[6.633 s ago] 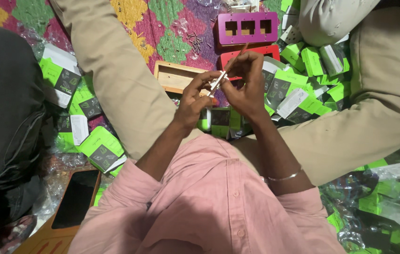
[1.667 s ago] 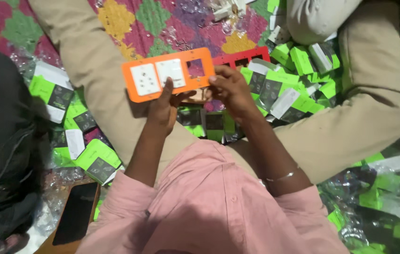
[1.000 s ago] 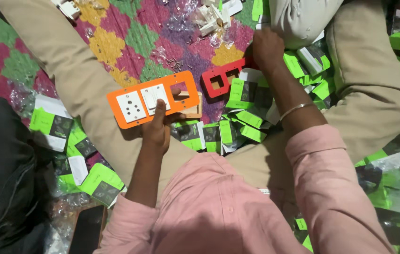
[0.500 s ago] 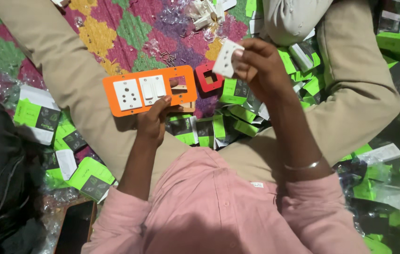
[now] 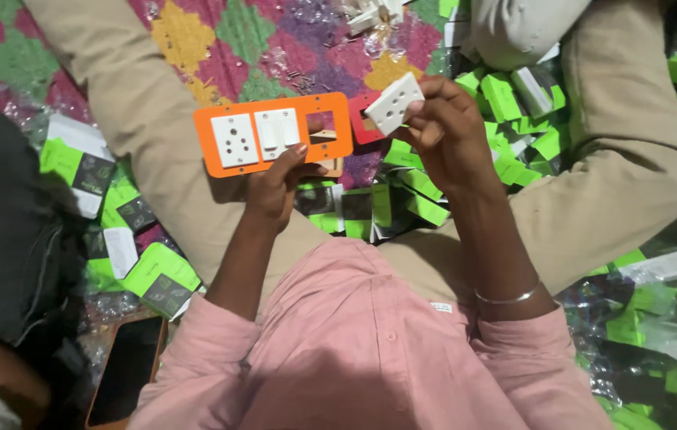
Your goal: The person sits on the floor and assembles electrical switch and socket modules into colored plastic mounting plates, pressing white switch and socket units into the plate openings and fitting screws by hand. They work through several plates one at a time, holding each plate while seating the components.
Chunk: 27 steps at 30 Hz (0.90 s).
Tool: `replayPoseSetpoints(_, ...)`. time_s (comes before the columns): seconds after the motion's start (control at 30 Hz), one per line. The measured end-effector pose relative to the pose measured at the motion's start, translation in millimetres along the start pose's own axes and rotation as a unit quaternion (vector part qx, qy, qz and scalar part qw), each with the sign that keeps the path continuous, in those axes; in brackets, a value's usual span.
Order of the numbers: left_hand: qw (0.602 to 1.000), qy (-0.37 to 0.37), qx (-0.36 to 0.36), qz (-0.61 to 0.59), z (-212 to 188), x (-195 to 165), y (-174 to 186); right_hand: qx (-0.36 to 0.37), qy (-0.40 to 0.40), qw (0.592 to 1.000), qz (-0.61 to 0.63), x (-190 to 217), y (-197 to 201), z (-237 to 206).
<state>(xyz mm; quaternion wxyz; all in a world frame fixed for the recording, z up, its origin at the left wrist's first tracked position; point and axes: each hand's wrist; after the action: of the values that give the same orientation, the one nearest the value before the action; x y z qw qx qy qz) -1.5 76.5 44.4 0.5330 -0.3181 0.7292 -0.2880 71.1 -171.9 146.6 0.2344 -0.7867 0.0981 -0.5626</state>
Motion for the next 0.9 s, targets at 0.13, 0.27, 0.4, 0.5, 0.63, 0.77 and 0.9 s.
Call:
replayPoseSetpoints(0.13,1.000,0.013,0.015,0.018,-2.2,-0.7,-7.1,-0.014,-0.024,1.000,-0.014,-22.3,10.9,9.9)
replayPoseSetpoints(0.27,0.997,0.057,-0.002,0.055,-2.1,4.6,-9.2,-0.016,-0.038,0.998,-0.053,-39.2,0.8,9.6)
replayPoseSetpoints(0.4,0.994,0.055,0.022,0.090,0.4,14.3,-3.2,0.007,0.017,0.988,-0.153,-41.4,-25.2,4.2)
replayPoseSetpoints(0.5,0.992,0.086,0.008,0.094,0.1,19.3,2.0,0.042,0.070,0.968,-0.238,-34.7,-39.0,-2.9)
replayPoseSetpoints(0.63,0.987,0.097,-0.021,0.127,-2.0,20.2,3.5,0.063,0.176,0.849,-0.495,-24.7,-39.4,-8.7)
replayPoseSetpoints(0.77,0.984,0.120,-0.028,0.130,-3.4,17.2,1.2,0.026,0.057,0.880,-0.471,-17.5,-24.5,-4.9)
replayPoseSetpoints(0.9,0.989,0.075,-0.018,0.123,-3.7,15.6,-3.7,0.030,-0.015,0.965,-0.260,-21.8,-13.3,-1.1)
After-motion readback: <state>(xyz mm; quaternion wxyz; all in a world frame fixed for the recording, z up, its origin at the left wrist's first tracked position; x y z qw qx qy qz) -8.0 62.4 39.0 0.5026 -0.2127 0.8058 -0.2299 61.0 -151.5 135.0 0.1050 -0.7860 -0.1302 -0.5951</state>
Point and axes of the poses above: each hand's wrist, its own z-axis towards the middle knuckle, its own y-axis out of the back of the hand, x = y × z, and after that the axes turned 1 degree about -y, right-handed
